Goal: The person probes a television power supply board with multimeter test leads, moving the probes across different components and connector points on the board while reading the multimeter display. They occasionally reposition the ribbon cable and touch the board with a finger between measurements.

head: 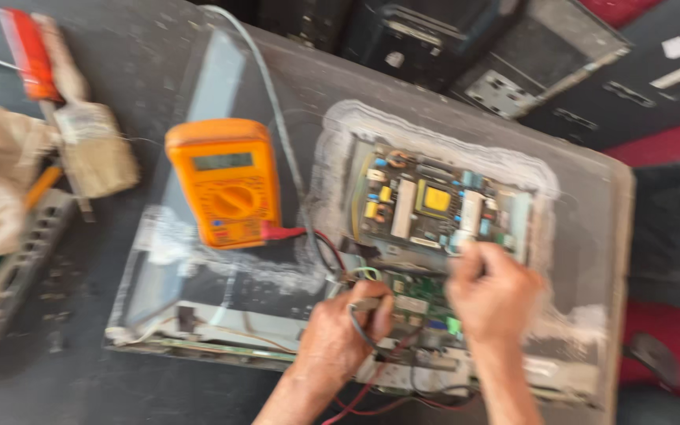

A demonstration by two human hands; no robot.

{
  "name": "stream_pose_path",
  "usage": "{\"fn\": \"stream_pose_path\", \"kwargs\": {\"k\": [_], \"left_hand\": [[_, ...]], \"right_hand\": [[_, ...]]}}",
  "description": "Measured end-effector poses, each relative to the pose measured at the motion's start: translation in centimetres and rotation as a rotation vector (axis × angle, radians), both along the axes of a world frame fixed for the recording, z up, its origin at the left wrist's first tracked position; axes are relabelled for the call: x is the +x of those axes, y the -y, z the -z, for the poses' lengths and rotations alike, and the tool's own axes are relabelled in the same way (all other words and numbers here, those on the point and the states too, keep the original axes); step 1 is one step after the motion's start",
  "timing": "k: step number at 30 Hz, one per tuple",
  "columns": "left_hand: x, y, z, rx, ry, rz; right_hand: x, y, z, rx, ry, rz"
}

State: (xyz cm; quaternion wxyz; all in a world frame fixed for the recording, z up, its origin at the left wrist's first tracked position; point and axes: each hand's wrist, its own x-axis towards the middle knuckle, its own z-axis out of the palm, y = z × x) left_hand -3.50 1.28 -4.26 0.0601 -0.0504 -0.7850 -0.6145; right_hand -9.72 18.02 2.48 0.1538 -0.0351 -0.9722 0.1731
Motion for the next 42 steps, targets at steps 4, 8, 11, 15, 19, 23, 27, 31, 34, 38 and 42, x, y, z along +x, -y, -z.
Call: {"fn": "stream_pose_path", "kwargs": {"k": [4, 8, 11, 15, 19, 23, 27, 31, 34, 38, 42], "left_hand": [[-0.1, 0.4, -0.3, -0.025, 0.0, -0.013], [0.3, 0.6, -0.5, -0.058, -0.034, -0.019], [0.3, 0.6, -0.5, -0.044, 0.006, -0.004], [0.3, 0.6, -0.7, -0.035, 0.015, 0.0], [0.4, 0.5, -0.9, -0.042, -0.001, -0.012], [0.4, 0.4, -1.3, -0.096, -0.014, 0.002], [0.4, 0.1, -1.9, -0.186, -0.057, 0.024], [0.6, -0.1, -2.6, -0.221, -0.158, 0.037], [0.8, -0.1, -2.8, -0.236, -0.136, 0.038], [1.0, -0.1, -2.8, -0.227, -0.135, 0.084], [1.3, 0.0, -1.9, -0.199, -0.166, 0.082]], "right_hand": [[1.5, 0.0, -0.6, 0.052, -0.103, -0.152], [2.7, -0.4, -0.9, -0.098, -0.196, -0.174], [3.3, -1.6, -1.5, -0.05, -0.203, -0.353], [5.3, -2.4, -1.9, 0.051, -0.087, -0.473], [6.5, -3.2, -2.3, 0.066, -0.045, -0.535], [6.9, -3.5, -2.5, 0.019, -0.044, -0.541], [7.2, -2.8, -1.9, -0.03, -0.046, -0.492], [7.4, -2.6, -1.6, -0.071, 0.011, -0.476], [7.5, -2.7, -1.6, -0.098, 0.03, -0.476], [7.7, -3.1, -1.1, -0.118, 0.008, -0.49], [8.1, -3.7, 0.4, -0.148, 0.003, -0.47]]}}
